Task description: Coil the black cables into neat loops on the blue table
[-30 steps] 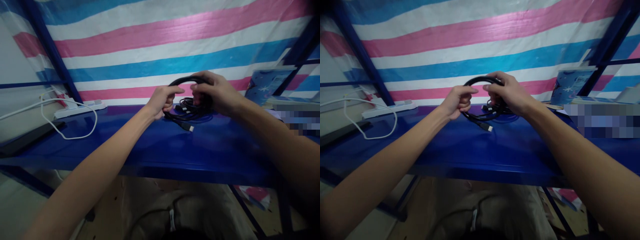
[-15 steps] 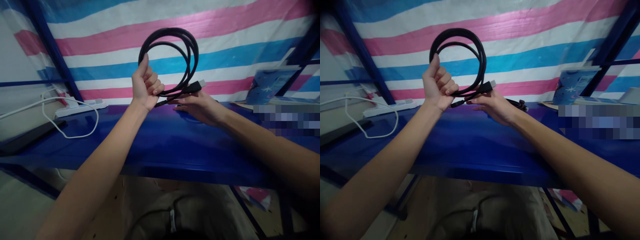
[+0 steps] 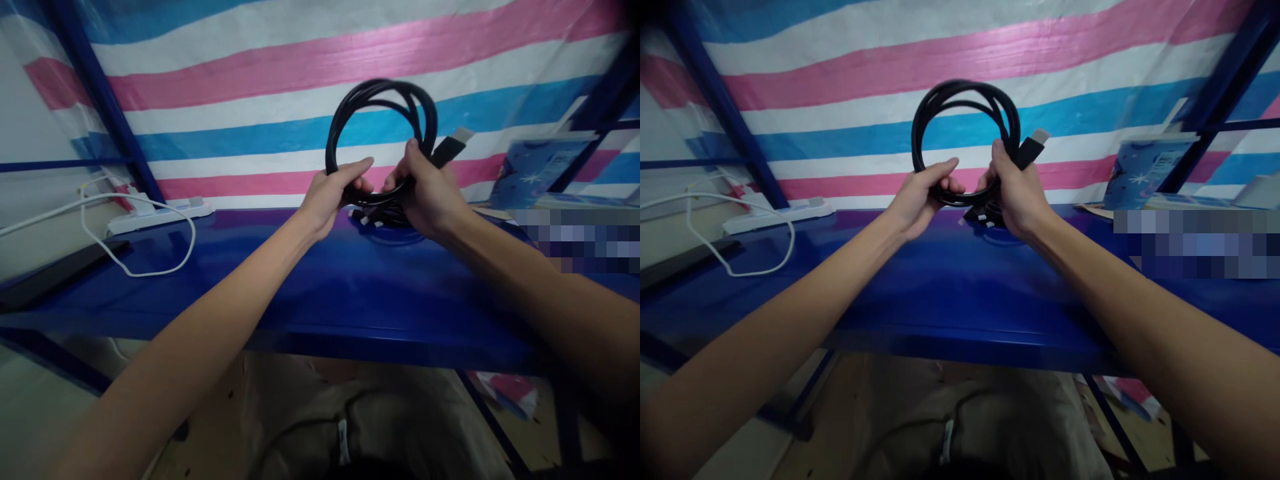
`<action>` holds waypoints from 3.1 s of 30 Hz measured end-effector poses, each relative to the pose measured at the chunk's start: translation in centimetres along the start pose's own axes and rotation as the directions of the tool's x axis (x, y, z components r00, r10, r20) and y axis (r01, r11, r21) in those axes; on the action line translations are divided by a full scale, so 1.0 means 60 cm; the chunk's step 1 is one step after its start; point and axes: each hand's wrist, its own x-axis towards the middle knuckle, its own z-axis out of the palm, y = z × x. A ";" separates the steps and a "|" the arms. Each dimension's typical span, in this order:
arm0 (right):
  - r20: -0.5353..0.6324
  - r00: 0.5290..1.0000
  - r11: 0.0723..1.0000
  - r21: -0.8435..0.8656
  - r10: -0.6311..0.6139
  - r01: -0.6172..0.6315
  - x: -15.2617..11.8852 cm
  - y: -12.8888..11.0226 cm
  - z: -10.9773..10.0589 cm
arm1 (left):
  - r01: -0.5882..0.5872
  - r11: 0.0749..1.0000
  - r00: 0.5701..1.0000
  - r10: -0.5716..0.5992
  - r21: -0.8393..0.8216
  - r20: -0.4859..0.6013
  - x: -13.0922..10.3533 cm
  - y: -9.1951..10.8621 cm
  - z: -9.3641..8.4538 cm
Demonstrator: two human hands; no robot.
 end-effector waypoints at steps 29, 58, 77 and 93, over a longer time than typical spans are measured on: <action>0.473 0.872 0.839 -0.520 0.125 0.161 -0.025 -0.041 -0.017 | -0.052 0.762 0.813 -0.343 0.645 0.471 -0.013 0.022 -0.052; 0.394 0.919 0.689 -0.674 0.030 0.267 -0.012 -0.015 0.000 | -0.213 0.852 0.949 0.064 0.479 0.309 0.008 0.007 -0.041; 0.672 0.518 0.627 -0.721 0.528 0.296 0.006 0.016 -0.002 | -0.163 0.461 0.629 -0.632 0.872 0.452 0.001 -0.001 -0.033; 0.736 0.415 0.507 -0.672 0.535 0.540 -0.013 0.017 -0.015 | 0.071 0.271 0.086 -0.961 0.960 0.265 0.042 -0.020 0.000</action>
